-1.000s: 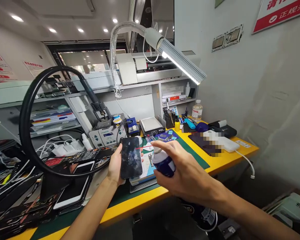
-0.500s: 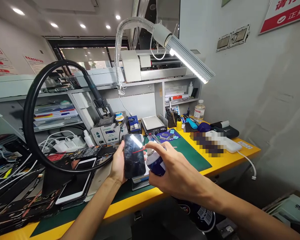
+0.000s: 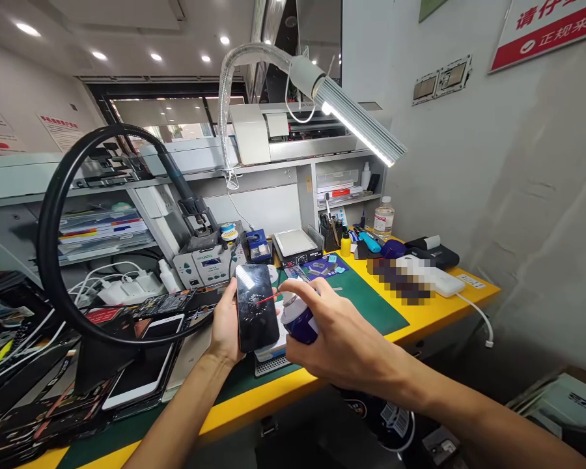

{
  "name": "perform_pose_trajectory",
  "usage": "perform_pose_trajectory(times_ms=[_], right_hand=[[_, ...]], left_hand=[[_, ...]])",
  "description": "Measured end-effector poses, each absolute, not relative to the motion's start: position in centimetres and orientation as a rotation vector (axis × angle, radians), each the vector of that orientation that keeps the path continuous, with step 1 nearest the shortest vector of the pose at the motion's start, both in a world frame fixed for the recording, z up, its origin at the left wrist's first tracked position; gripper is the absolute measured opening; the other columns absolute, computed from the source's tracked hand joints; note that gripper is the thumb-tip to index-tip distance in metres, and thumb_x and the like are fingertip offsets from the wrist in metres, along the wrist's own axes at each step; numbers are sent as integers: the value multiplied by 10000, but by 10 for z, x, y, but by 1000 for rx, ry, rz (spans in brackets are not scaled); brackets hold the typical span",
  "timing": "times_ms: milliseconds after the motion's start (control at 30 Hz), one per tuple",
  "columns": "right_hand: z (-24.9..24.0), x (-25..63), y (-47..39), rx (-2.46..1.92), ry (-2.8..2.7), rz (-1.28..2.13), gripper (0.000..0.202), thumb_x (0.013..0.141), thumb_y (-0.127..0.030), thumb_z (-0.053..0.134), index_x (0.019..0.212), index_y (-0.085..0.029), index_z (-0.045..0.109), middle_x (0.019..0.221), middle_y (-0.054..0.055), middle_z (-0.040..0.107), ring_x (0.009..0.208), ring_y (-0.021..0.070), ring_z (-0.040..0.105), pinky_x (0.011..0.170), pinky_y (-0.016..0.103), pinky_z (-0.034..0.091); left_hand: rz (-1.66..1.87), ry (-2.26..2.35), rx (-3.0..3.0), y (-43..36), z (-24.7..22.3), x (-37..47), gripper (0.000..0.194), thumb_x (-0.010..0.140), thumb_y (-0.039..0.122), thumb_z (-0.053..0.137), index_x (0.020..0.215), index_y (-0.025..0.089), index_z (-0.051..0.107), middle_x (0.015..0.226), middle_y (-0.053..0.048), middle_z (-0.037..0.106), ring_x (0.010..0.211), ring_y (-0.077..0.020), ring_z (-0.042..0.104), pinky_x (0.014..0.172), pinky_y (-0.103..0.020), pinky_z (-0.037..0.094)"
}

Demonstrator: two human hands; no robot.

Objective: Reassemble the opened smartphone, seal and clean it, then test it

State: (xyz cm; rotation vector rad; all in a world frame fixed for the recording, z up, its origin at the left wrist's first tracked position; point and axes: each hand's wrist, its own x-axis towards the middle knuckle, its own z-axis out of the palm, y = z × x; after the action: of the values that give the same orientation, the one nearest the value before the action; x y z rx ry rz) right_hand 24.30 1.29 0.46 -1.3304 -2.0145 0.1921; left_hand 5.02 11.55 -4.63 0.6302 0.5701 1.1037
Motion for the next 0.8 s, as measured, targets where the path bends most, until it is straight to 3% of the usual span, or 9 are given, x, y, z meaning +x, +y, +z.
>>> perform_pose_trajectory(times_ms=[233,400,533,600,667,733,800], right_hand=[[4,244,13,-1286,-2025,172,679,739,-175,694,1353,-370,479,1092,33,622,874,212,630,786,361,561],[8,262,10,-1256,-1950,207,710,769,-227,717,1415,-363,455,1230,40,651,1000,238,669,862,366,578],[26,306,-6,-1433,-1725,135,759,797,-374,749,1480,-371,418,1257,55,671,946,258,711,802,373,612],[38,335,-15,-1569,-1530,61,797,790,-489,754,1500,-368,413,1251,71,671,958,286,712,807,414,615],[53,367,-17,-1640,-1296,-39,844,745,-531,784,1492,-326,448,1206,87,676,970,306,698,850,464,600],[69,399,-4,-1579,-1127,-169,907,674,-471,855,1472,-244,487,1217,108,663,1038,321,666,968,503,542],[86,432,24,-1503,-1037,-274,947,673,-407,866,1490,-180,444,1356,135,584,1146,306,615,1054,473,488]], left_hand=[[1078,547,585,117,-45,48,580,999,534,408,1299,90,631,1010,-174,765,793,-280,750,757,-438,614],[1054,562,511,122,-44,39,597,1012,487,381,1336,31,590,1016,-222,758,820,-314,751,759,-492,614],[1029,563,449,125,-44,35,578,1027,417,366,1403,7,523,1027,-231,753,797,-289,752,731,-466,626],[1019,577,426,126,-44,34,556,1027,398,378,1444,48,495,1067,-224,753,835,-286,760,751,-459,631],[978,604,413,128,-45,33,556,1021,377,398,1483,72,456,1069,-223,756,838,-303,765,741,-484,633],[936,621,414,129,-48,33,578,1013,377,403,1503,73,431,1043,-232,761,826,-332,766,687,-499,633],[912,658,406,130,-52,33,593,993,391,445,1506,93,441,1037,-230,766,796,-346,767,642,-493,630]])
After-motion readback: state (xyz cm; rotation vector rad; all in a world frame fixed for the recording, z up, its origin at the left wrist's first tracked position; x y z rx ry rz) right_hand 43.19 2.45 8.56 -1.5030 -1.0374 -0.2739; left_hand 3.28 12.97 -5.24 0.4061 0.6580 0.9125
